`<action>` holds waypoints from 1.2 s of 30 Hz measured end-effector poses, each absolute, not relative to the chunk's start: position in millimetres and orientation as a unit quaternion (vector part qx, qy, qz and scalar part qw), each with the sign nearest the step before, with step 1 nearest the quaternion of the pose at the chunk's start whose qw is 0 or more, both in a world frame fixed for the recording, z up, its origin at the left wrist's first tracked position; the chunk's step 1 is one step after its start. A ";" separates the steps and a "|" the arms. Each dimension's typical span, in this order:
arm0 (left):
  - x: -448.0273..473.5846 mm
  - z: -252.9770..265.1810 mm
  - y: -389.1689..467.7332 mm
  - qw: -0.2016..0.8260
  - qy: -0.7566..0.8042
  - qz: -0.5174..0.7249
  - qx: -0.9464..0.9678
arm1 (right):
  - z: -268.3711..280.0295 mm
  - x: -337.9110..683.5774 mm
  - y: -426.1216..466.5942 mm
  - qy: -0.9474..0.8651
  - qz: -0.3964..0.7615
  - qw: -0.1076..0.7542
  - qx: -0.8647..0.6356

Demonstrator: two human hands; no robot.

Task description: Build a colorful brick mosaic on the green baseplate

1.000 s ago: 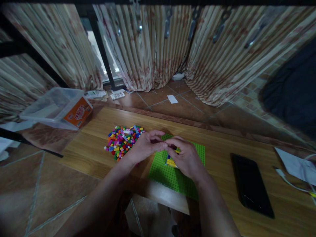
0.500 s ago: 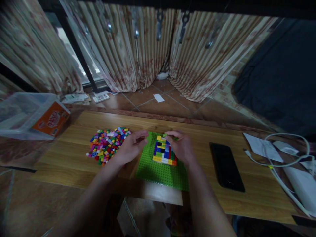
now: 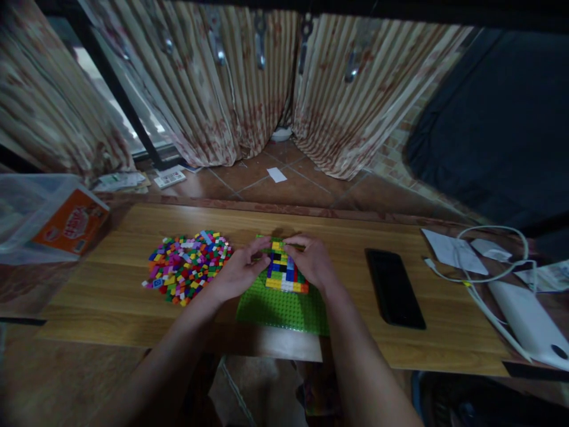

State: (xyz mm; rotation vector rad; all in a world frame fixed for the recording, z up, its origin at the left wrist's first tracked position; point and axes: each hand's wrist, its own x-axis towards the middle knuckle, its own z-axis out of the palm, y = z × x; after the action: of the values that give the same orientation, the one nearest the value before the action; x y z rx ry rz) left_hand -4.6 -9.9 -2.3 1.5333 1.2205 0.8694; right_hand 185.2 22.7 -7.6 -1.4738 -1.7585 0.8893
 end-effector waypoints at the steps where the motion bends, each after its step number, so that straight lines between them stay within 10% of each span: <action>1: -4.5 -2.1 -10.2 0.475 0.501 0.355 0.631 | -7.4 185.3 23.1 -0.679 0.338 0.332 -0.561; 36: -38.2 8.2 -9.7 0.327 0.569 0.359 0.664 | -10.8 194.6 21.2 -0.674 0.344 0.271 -0.595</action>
State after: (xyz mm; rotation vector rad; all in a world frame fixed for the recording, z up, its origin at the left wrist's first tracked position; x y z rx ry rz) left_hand -38.2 -9.7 8.2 1.7390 1.4898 0.9411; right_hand 194.6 21.2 -10.8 -1.6038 -1.8146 0.9262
